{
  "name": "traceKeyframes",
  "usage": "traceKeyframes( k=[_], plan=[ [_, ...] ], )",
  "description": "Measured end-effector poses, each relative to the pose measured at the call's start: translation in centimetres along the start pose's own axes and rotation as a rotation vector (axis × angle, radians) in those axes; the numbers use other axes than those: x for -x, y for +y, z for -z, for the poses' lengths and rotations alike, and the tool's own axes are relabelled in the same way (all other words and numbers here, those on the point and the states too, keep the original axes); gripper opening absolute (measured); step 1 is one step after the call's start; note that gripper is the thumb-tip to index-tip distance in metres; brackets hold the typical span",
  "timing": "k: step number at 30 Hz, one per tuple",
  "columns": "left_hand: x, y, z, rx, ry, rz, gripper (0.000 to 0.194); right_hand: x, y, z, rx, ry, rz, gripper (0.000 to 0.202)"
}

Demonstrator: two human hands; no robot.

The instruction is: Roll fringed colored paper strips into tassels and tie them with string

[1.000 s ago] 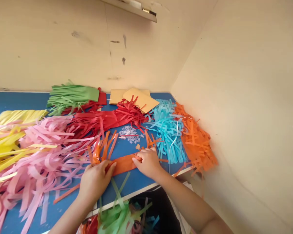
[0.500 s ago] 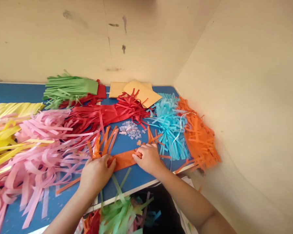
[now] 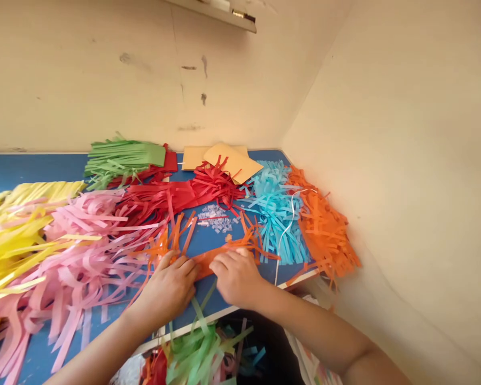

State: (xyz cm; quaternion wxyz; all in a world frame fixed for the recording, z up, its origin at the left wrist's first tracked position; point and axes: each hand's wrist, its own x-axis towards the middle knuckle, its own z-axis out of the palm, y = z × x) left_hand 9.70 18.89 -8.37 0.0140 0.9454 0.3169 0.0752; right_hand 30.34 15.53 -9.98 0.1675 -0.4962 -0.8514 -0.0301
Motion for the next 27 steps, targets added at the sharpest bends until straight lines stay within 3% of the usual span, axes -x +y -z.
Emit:
traceKeyframes(
  k=[2, 5, 12, 20, 22, 27],
  plan=[
    [0.1, 0.5, 0.2, -0.01, -0.01, 0.038, 0.02, 0.1, 0.4, 0.0, -0.087, -0.079, 0.061, 0.026],
    [0.2, 0.6, -0.2, -0.055, 0.002, 0.102, 0.023, -0.2, 2.0, 0.0, -0.161, -0.133, 0.033, 0.034],
    [0.8, -1.0, -1.6, 0.047, 0.096, 0.166, 0.024, -1.5, 5.8, -0.1, -0.367, -0.163, -0.029, 0.011],
    [1.0, -1.2, -2.0, 0.01, 0.162, 0.23, 0.03, -2.1, 6.1, -0.1, -0.405, -0.188, -0.112, 0.007],
    [1.0, -1.6, -2.2, 0.043, 0.179, 0.229, 0.034, -2.1, 6.1, -0.3, -0.413, -0.185, -0.098, 0.023],
    [0.5, -1.8, -2.2, 0.024, 0.108, 0.337, 0.044, -2.9, 5.8, -0.6, -0.404, -0.221, -0.218, 0.023]
  ],
)
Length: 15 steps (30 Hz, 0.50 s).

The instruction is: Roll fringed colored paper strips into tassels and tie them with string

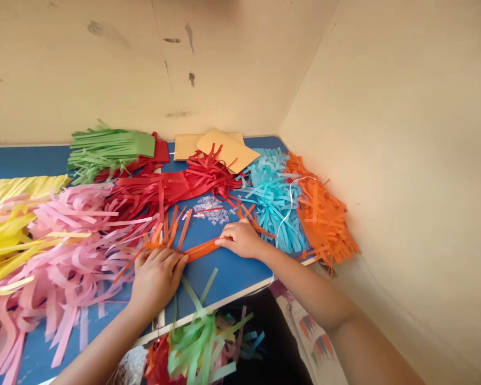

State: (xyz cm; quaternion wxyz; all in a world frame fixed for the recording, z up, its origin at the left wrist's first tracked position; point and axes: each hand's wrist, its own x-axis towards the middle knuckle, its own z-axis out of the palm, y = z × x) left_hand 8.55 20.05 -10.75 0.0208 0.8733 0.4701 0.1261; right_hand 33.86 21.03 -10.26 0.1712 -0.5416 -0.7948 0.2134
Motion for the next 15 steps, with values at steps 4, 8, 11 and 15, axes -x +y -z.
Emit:
traceKeyframes(
  k=[4, 8, 11, 15],
  plan=[
    [-0.7, 0.3, 0.1, -0.051, -0.048, 0.043, 0.045, -0.4, -0.8, -0.5, 0.074, 0.074, -0.12, 0.037],
    [-1.3, 0.4, 0.2, -0.095, -0.09, 0.059, 0.045, -0.5, -0.9, -1.0, 0.11, 0.091, -0.128, 0.038],
    [-1.5, 0.3, 0.2, -0.122, -0.108, 0.069, 0.046, -0.5, -0.7, -1.4, 0.136, 0.102, -0.128, 0.035],
    [-1.6, 0.4, 0.1, -0.142, -0.103, 0.078, 0.046, -0.7, -0.6, -1.8, 0.165, 0.12, -0.14, 0.029]
  ],
)
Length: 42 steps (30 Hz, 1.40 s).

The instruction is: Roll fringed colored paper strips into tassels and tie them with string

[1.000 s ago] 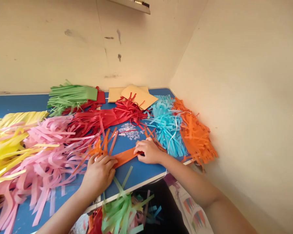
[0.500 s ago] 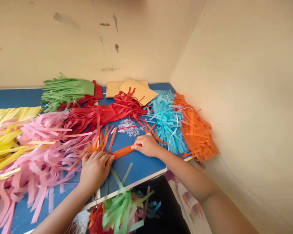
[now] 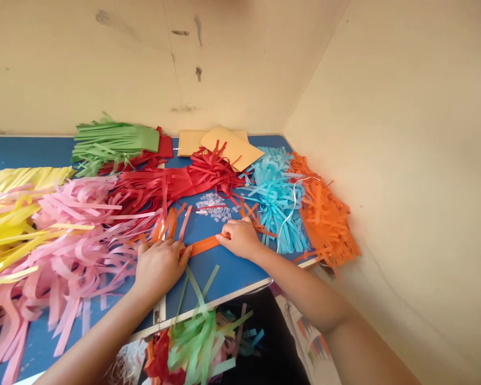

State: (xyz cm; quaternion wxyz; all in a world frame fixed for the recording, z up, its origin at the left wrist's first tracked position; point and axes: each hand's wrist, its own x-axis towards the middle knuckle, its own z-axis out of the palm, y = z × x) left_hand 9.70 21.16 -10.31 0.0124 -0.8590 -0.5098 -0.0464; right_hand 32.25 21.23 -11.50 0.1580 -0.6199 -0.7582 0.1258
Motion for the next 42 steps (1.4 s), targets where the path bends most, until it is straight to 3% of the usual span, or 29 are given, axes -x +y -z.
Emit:
traceKeyframes(
  k=[3, 6, 9, 12, 17, 20, 24, 27, 31, 34, 38, 42],
  plan=[
    [0.1, 0.1, 0.0, -0.008, 0.036, 0.002, 0.045, 0.1, 0.0, 0.1, 0.019, 0.017, -0.005, 0.029],
    [0.3, 0.1, 0.2, -0.002, 0.103, -0.027, 0.031, 0.8, 0.0, 0.7, 0.072, 0.118, 0.054, 0.015],
    [0.4, -0.1, 0.6, 0.01, 0.179, -0.193, 0.026, 1.6, -0.1, 1.3, 0.159, 0.171, 0.37, 0.013],
    [0.4, 0.0, 1.0, 0.002, 0.278, -0.369, 0.024, 1.5, -0.1, 1.2, 0.264, 0.071, 0.584, 0.018],
    [0.1, 0.6, 0.8, -0.014, 0.355, -0.362, 0.024, -0.3, 0.0, 1.8, 0.299, -0.031, 0.523, 0.02],
    [-0.1, 0.8, 0.3, -0.017, 0.405, -0.337, 0.027, -0.3, -0.9, 2.5, 0.262, -0.009, 0.434, 0.018],
    [0.3, 1.0, 0.2, -0.03, 0.42, -0.308, 0.027, 0.8, -2.5, 1.5, 0.33, 0.111, 0.585, 0.018],
    [1.0, 0.9, 0.6, -0.038, 0.381, -0.351, 0.026, 1.6, -1.8, 0.3, 0.361, 0.149, 0.655, 0.026],
    [1.9, -0.1, 0.6, -0.009, 0.339, -0.407, 0.028, 2.7, 1.3, 0.2, 0.214, 0.167, 0.532, 0.021],
    [2.0, -0.9, 0.1, 0.085, 0.314, -0.37, 0.026, 2.9, 3.2, 1.1, 0.039, 0.084, 0.376, 0.009],
    [1.7, -1.1, -0.4, 0.243, 0.214, -0.237, 0.027, 2.5, 3.6, 1.9, -0.101, -0.005, 0.2, 0.009],
    [1.3, -0.7, -0.4, 0.253, 0.184, -0.142, 0.034, 2.0, 2.9, 2.1, -0.087, -0.049, 0.09, 0.014]
  ],
)
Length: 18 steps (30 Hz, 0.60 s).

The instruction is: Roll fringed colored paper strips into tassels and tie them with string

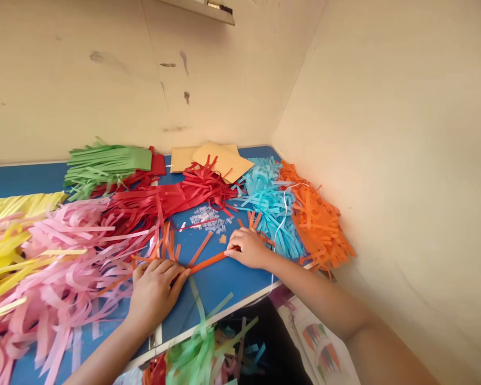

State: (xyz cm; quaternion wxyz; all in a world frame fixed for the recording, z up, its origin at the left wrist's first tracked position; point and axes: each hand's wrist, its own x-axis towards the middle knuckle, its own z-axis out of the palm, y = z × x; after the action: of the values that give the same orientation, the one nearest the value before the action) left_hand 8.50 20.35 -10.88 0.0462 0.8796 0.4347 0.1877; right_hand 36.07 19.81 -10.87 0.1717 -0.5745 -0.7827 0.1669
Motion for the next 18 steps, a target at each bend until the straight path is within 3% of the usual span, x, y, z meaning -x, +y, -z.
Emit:
traceKeyframes(
  k=[4, 7, 9, 13, 18],
  plan=[
    [-0.6, 0.2, -0.1, -0.072, -0.064, 0.034, 0.034, -0.5, -0.8, 0.1, 0.032, -0.001, -0.062, 0.021],
    [-0.8, 0.3, 0.0, -0.142, -0.041, -0.028, 0.025, -0.4, -1.2, 0.3, 0.084, 0.025, -0.06, 0.011],
    [-0.8, 0.5, 0.2, -0.176, -0.003, -0.157, 0.019, 0.0, -1.4, 0.4, 0.159, 0.06, 0.101, 0.003],
    [-1.0, 1.2, 0.4, -0.233, 0.003, -0.369, 0.027, 0.4, -1.2, 0.0, 0.276, 0.088, 0.491, 0.012],
    [-2.4, 1.9, -0.4, -0.208, 0.057, -0.34, 0.023, -0.8, -1.2, -0.5, 0.38, 0.057, 0.521, 0.022]
  ],
)
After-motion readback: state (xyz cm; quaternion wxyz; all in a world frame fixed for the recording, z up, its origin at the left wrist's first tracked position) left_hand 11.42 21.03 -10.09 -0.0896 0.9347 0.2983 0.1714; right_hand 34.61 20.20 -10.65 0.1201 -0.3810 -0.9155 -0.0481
